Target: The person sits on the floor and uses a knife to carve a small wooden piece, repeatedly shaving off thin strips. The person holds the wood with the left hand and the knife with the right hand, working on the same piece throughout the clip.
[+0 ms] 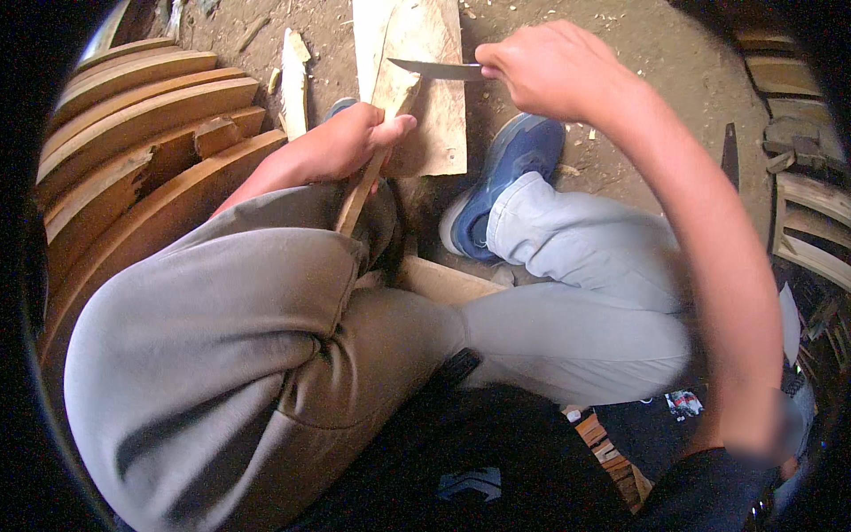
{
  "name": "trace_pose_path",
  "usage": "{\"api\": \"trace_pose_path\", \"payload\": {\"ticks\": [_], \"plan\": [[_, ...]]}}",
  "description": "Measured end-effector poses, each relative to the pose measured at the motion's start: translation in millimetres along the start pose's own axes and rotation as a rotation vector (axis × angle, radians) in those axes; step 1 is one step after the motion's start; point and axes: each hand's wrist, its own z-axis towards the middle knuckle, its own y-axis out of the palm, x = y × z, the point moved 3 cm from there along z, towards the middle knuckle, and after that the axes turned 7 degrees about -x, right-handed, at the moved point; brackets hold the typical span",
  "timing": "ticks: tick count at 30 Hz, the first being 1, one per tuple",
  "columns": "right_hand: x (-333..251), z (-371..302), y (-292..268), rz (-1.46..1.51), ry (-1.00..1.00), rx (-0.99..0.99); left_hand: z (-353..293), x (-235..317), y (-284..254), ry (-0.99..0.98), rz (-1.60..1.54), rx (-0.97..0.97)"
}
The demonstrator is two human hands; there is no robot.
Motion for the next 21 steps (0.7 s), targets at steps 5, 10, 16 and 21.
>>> {"api": "trace_pose_path", "payload": {"ticks": [5,10,16,21], "plan": [[-11.2,17.3,-8.6,0.076,-0.011,-0.077,-3.5,3.7,-0.4,0.001,0.041,0.020],[-4.7,32.6,3.6,0.162,-0.034,-0.110,10.4,-2.9,1.1,0.036,0.047,-0.024],[6.3,13.6,31.0,0.345,-0.031,-0.093,-1.9,1.1,3.4,0.010,-0.015,0.004],[30.3,7.1,45.7,0.679,0.053,-0.028,1.5,-6.2,0.3,0.029,-0.047,-0.012]]}}
